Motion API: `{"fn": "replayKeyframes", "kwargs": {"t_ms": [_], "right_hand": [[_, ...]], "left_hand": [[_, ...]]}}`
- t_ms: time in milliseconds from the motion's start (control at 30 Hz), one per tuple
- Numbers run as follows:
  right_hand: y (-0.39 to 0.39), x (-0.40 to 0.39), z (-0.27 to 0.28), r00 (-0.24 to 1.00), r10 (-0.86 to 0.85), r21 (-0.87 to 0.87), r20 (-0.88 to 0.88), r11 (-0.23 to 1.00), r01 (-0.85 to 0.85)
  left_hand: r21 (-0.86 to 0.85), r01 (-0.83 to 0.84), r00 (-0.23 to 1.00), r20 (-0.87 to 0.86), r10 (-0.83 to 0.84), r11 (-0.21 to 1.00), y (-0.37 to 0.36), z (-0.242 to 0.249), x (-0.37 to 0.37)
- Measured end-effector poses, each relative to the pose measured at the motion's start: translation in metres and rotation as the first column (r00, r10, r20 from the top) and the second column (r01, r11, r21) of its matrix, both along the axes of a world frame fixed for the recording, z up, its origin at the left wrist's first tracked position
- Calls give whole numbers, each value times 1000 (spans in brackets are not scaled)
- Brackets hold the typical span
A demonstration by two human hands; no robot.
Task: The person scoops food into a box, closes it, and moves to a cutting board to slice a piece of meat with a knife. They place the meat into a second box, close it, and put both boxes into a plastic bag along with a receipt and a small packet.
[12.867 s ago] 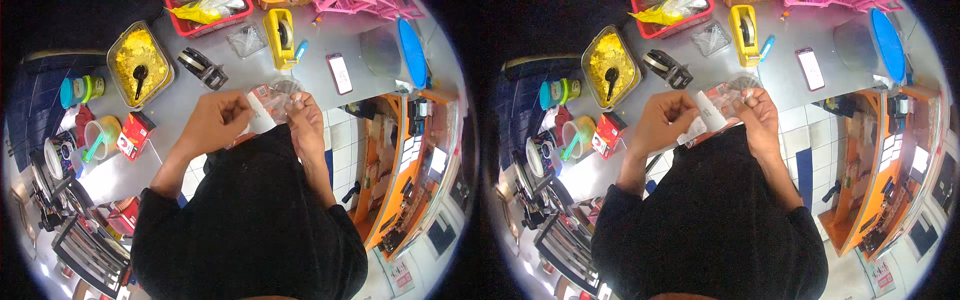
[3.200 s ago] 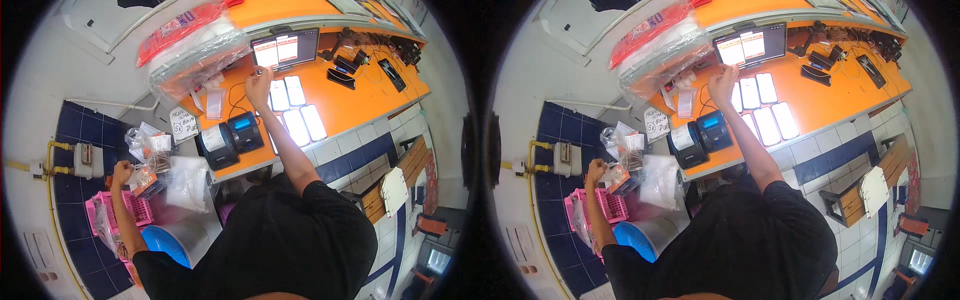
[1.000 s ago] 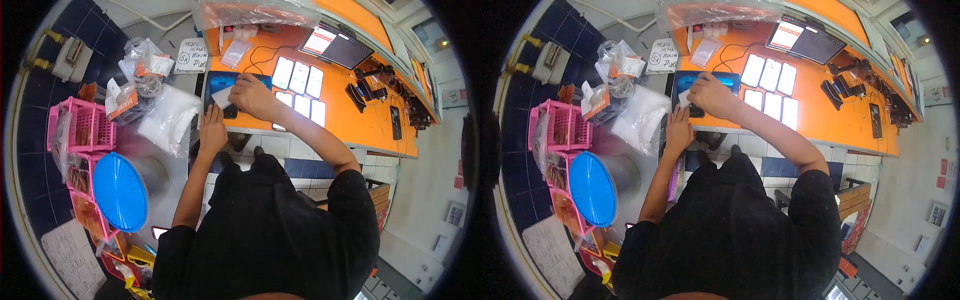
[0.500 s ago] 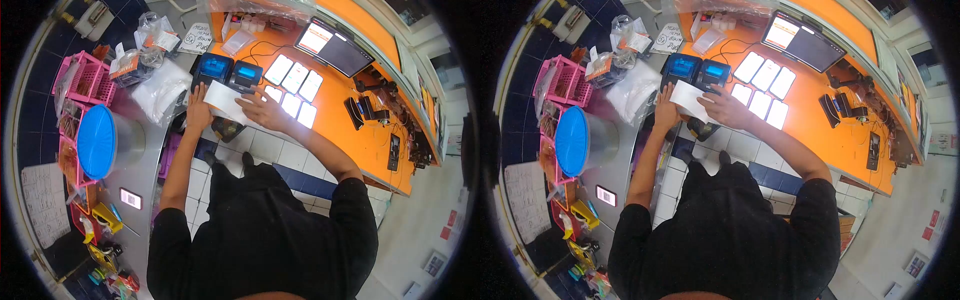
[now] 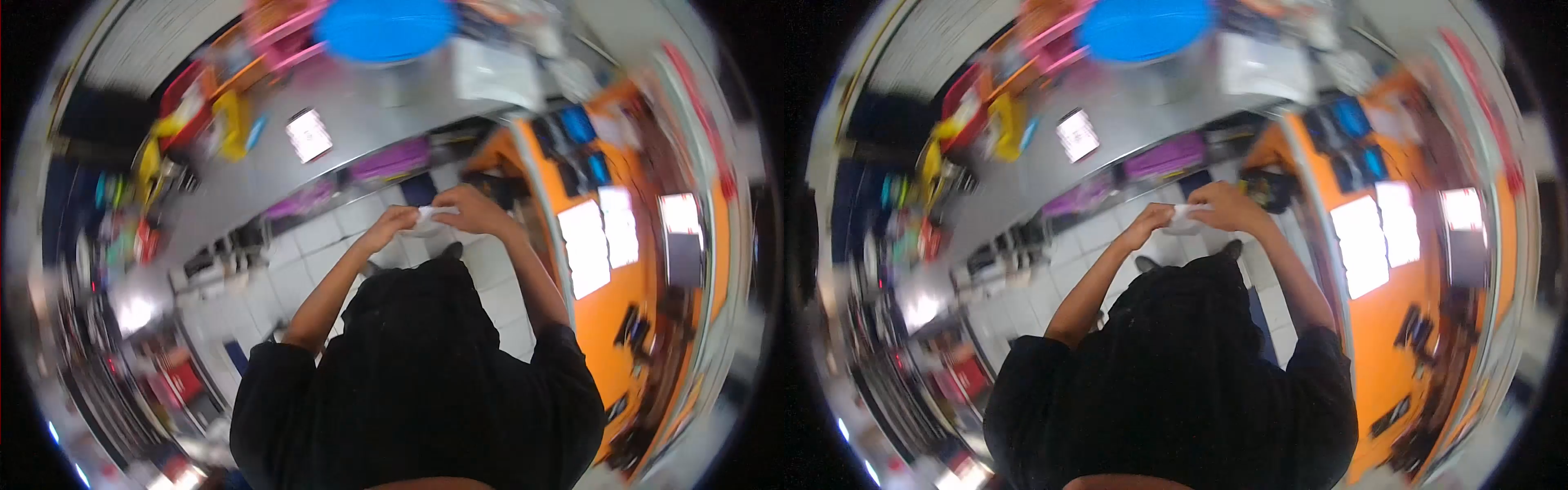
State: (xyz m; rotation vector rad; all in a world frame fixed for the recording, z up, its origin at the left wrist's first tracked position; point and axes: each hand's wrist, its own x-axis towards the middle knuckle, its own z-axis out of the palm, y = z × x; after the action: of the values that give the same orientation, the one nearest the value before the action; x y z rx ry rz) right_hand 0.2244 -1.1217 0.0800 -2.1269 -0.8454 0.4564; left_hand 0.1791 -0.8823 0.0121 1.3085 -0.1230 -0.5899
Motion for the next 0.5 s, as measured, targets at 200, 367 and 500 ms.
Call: {"fn": "replayKeyframes", "kwargs": {"t_ms": [200, 367, 500], "right_hand": [[207, 45, -6, 999, 45, 24, 2, 999, -45], [367, 52, 14, 982, 163, 83, -92, 984, -156], [466, 65, -5, 985, 153, 138, 80, 977, -163]], "left_hand": [[180, -241, 968, -31, 250, 954, 173, -9, -73], [192, -612, 785, 27, 619, 767, 272, -16, -104], [207, -761, 640, 84, 764, 615, 349, -26, -97]]}}
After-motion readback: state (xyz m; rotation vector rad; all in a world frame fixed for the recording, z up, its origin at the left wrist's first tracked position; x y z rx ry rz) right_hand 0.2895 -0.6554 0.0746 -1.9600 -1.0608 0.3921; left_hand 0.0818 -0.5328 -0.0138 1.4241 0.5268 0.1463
